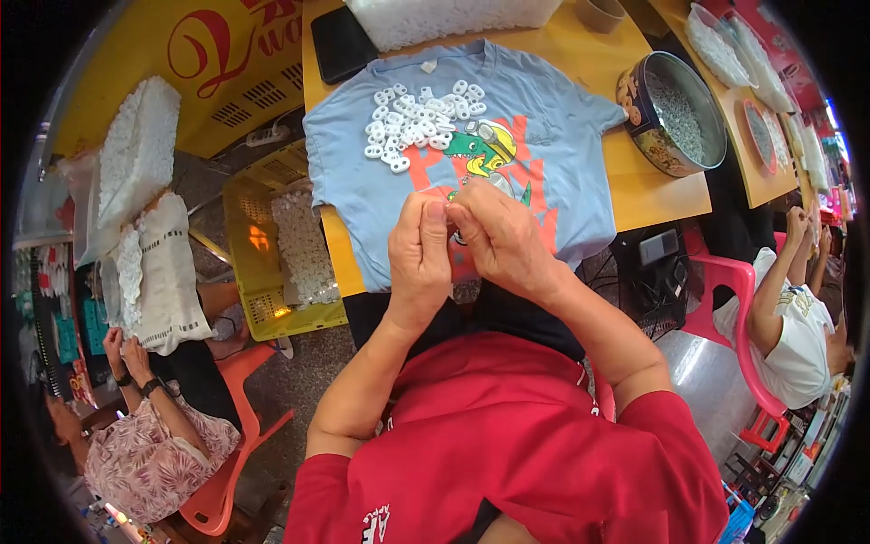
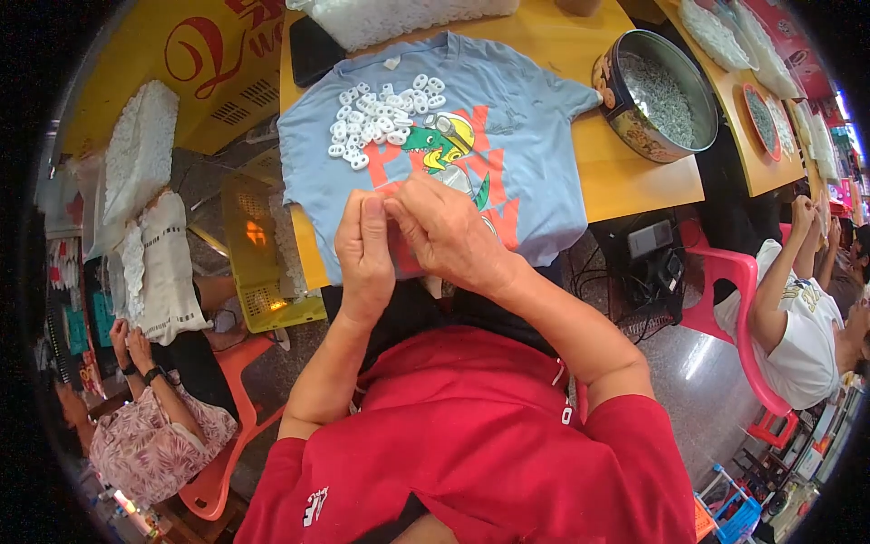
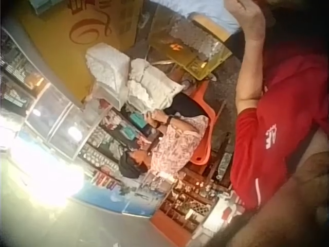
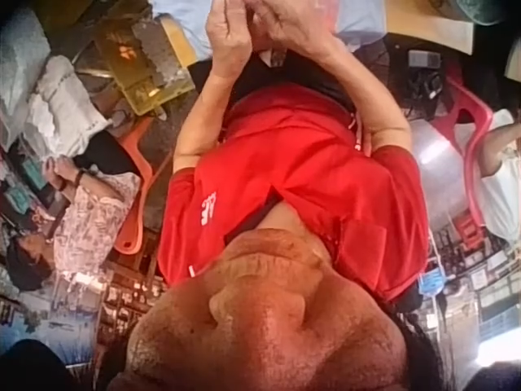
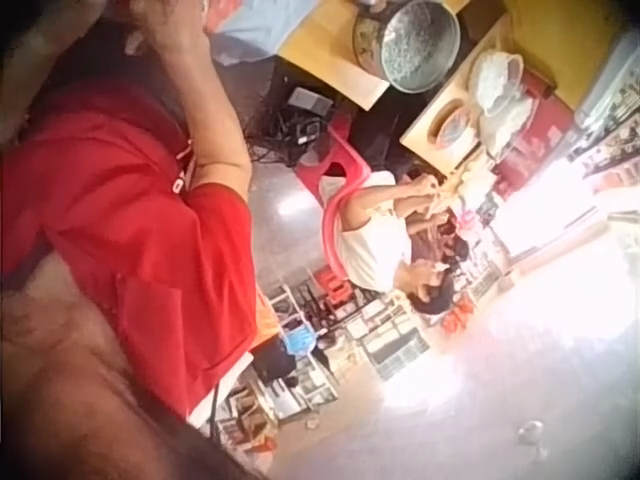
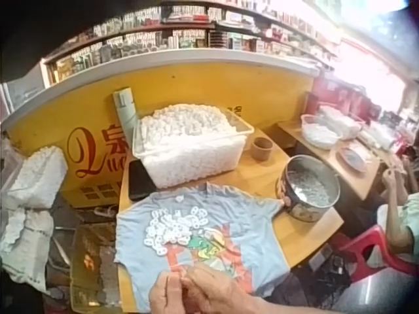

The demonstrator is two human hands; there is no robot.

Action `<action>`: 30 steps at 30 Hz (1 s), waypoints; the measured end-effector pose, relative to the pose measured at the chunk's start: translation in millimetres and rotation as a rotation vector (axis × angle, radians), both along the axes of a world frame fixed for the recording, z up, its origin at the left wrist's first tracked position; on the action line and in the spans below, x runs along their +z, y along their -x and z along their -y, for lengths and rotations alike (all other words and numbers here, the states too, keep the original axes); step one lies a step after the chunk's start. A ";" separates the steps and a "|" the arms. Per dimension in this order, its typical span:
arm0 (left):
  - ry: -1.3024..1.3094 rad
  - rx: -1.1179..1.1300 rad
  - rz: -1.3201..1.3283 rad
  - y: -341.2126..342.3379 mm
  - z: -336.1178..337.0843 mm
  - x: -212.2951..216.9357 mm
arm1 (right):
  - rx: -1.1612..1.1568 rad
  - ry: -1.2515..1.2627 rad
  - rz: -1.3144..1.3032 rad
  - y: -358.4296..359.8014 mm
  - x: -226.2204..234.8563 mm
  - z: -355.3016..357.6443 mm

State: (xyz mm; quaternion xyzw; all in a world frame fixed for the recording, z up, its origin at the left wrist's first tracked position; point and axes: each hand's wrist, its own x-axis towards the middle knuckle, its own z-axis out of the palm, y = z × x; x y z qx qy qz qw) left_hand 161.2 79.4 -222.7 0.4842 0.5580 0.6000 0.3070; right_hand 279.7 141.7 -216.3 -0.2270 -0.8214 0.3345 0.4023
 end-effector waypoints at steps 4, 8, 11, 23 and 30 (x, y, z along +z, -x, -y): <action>0.094 -0.048 0.102 12.5 2.8 -2.4 | 0.108 0.251 0.049 -3.0 5.8 -6.8; 0.085 -0.023 0.124 14.4 5.5 2.7 | 0.153 0.348 0.043 -7.6 15.7 -10.7; 0.039 -0.012 0.077 13.5 7.2 4.4 | 0.138 0.206 0.100 -8.0 18.5 -10.8; -0.072 0.087 0.131 -8.4 18.4 8.4 | 0.129 -0.087 -0.032 -0.9 13.8 -1.1; -0.071 0.101 0.036 -10.1 14.7 6.9 | 0.115 -0.039 -0.061 -0.1 9.6 0.8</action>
